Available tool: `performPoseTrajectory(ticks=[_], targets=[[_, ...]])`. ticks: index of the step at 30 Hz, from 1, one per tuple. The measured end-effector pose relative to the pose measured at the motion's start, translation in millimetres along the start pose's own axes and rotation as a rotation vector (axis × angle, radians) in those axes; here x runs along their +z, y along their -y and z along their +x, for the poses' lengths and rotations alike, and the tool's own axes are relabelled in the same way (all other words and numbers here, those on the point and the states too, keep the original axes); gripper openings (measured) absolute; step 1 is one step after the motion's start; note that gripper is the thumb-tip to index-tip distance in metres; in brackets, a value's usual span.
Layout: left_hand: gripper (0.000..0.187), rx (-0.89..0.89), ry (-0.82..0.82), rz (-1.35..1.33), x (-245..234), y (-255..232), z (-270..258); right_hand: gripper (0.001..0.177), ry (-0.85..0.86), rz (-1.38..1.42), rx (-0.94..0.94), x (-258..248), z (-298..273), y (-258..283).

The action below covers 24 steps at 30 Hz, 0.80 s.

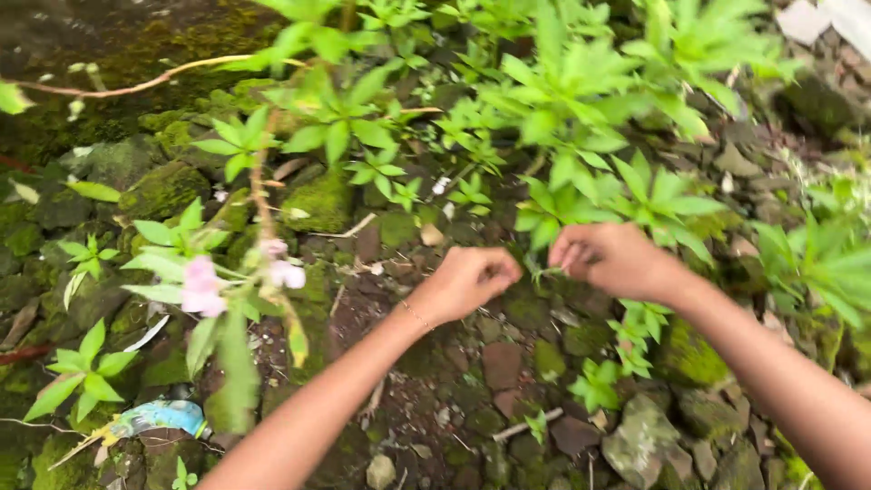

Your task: Pulling small weeds and moss from between rocks and off a wall in a garden area by hand.

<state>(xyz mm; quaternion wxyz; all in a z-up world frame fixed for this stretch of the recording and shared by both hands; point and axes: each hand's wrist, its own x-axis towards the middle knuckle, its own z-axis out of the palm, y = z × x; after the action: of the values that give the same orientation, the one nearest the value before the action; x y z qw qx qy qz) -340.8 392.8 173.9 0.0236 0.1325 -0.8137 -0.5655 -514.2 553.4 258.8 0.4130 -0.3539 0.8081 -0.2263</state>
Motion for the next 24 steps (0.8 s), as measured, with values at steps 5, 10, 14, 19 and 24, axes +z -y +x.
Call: performPoseTrajectory(ticks=[5,10,14,19,24], targets=[[0.022,-0.027,0.562,0.982,46.3,78.4,-33.9,0.032,0.104,-0.149,0.069,57.2,-21.0,-64.6],[0.019,0.079,0.658,0.694,46.9,107.6,-69.8,0.016,0.130,-0.135,-0.002,90.7,-37.1,-101.6],[0.005,0.212,0.548,0.648,59.4,145.4,-80.1,0.019,0.108,-0.232,0.083,58.9,-73.1,-59.0],[0.005,0.207,0.549,0.605,57.0,124.4,-79.3,0.022,0.042,-0.318,0.092,14.2,-109.6,-21.8],[0.008,0.259,0.495,0.584,52.0,129.7,-87.7,0.029,-0.005,-0.265,0.180,28.4,-146.2,-19.5]])
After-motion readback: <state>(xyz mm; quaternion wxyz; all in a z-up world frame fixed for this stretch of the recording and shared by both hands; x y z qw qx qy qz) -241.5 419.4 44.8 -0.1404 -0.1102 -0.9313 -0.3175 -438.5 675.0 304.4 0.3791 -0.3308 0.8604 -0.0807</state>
